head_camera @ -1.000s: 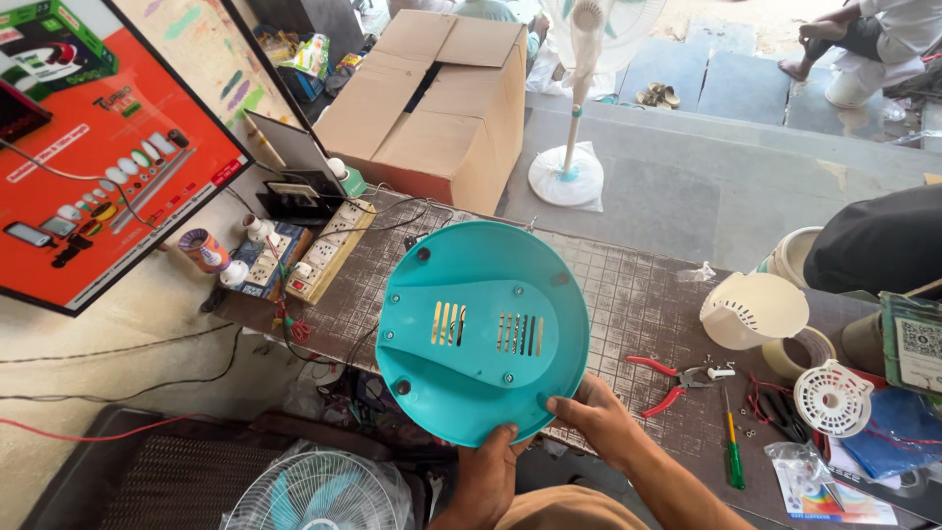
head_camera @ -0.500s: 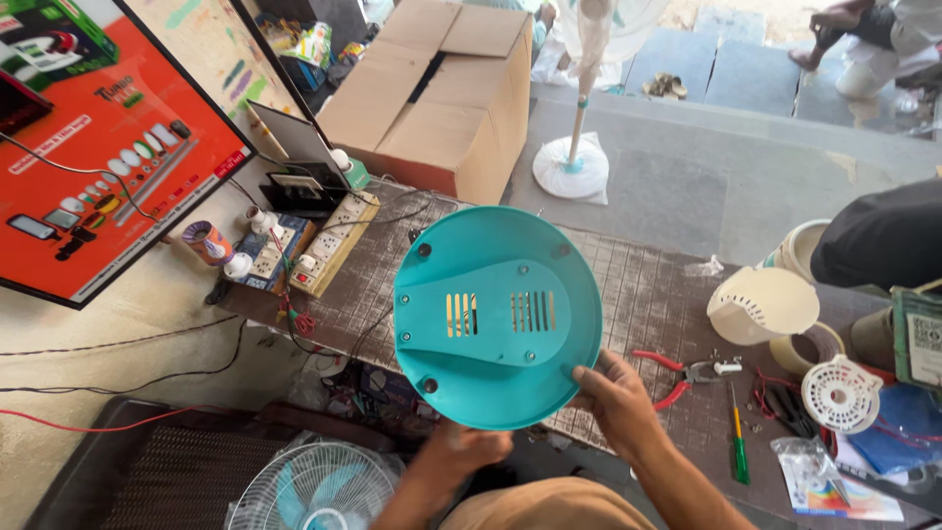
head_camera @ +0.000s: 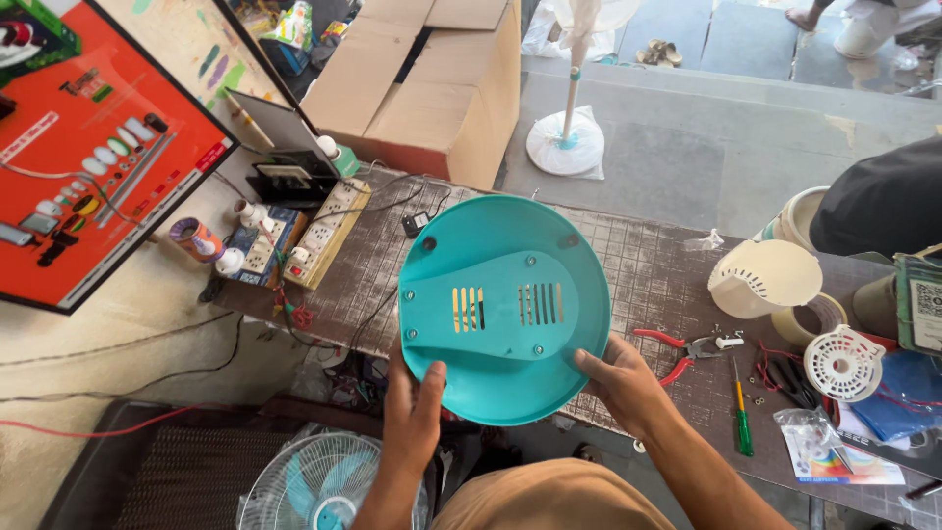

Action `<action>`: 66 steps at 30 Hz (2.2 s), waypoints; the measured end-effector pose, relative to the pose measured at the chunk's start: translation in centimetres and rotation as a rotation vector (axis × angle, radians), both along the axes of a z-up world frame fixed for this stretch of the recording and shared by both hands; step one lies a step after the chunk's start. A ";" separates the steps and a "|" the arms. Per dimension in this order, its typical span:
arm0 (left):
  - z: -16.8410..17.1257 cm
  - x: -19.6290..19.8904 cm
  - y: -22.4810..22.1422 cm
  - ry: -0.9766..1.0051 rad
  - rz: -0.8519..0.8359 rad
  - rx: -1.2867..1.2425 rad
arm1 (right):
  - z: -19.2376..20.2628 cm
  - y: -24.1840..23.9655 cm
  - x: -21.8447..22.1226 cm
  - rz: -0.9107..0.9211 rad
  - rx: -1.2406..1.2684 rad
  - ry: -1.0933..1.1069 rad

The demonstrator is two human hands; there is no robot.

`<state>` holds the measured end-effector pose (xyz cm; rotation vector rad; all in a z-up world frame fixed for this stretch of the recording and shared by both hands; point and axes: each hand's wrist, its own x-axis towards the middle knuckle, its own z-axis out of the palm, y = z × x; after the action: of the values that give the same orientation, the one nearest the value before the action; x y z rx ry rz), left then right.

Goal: The person assembles a teal and white pedestal fan by first using a screwdriver to tighten screws on the base. They then pick up the white fan motor housing and use pliers to adjust a component within the central hub before placing it on the table.

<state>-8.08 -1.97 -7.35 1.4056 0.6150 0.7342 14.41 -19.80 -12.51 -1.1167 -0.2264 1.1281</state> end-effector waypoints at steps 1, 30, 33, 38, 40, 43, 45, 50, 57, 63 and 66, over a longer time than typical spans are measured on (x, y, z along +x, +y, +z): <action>0.1 0.1 -0.1 -0.043 -0.042 0.059 | -0.2 0.0 0.2 -0.010 0.024 -0.004; 6.4 5.7 13.4 0.119 0.251 -0.342 | -1.5 6.6 3.7 0.013 0.091 -0.088; 7.4 4.4 14.5 -0.053 0.158 -0.351 | -4.1 6.0 4.4 -0.023 -0.021 -0.178; 6.0 -1.2 13.7 -0.286 0.106 -0.447 | -8.6 4.0 3.0 -0.102 -0.218 -0.410; 4.9 -3.0 13.7 -0.412 -0.016 -0.523 | -9.5 3.8 3.1 -0.082 -0.108 -0.252; 1.6 -4.1 13.6 -0.353 0.028 -0.675 | -10.6 3.1 3.0 -0.026 0.000 -0.384; -1.1 -3.9 13.9 -0.339 -0.020 -0.798 | -11.2 2.5 2.9 -0.058 -0.110 -0.489; -8.8 -2.1 15.8 -0.253 -0.122 -0.901 | -13.1 0.3 1.0 -0.229 -0.416 -0.596; -22.1 -0.1 19.6 -0.456 -0.590 -0.993 | -15.5 -0.3 -0.3 -0.478 -0.639 -0.798; -28.2 1.9 21.2 0.051 -0.330 -0.935 | -15.1 0.8 -0.5 -0.515 -0.716 -0.887; -28.4 2.9 23.0 0.388 -0.207 -0.748 | -14.5 2.0 0.2 -0.538 -0.769 -0.953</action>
<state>-5.18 21.04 -35.75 0.8836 0.9123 0.0279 14.58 -17.81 -27.06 -2.2001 -0.2026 0.0952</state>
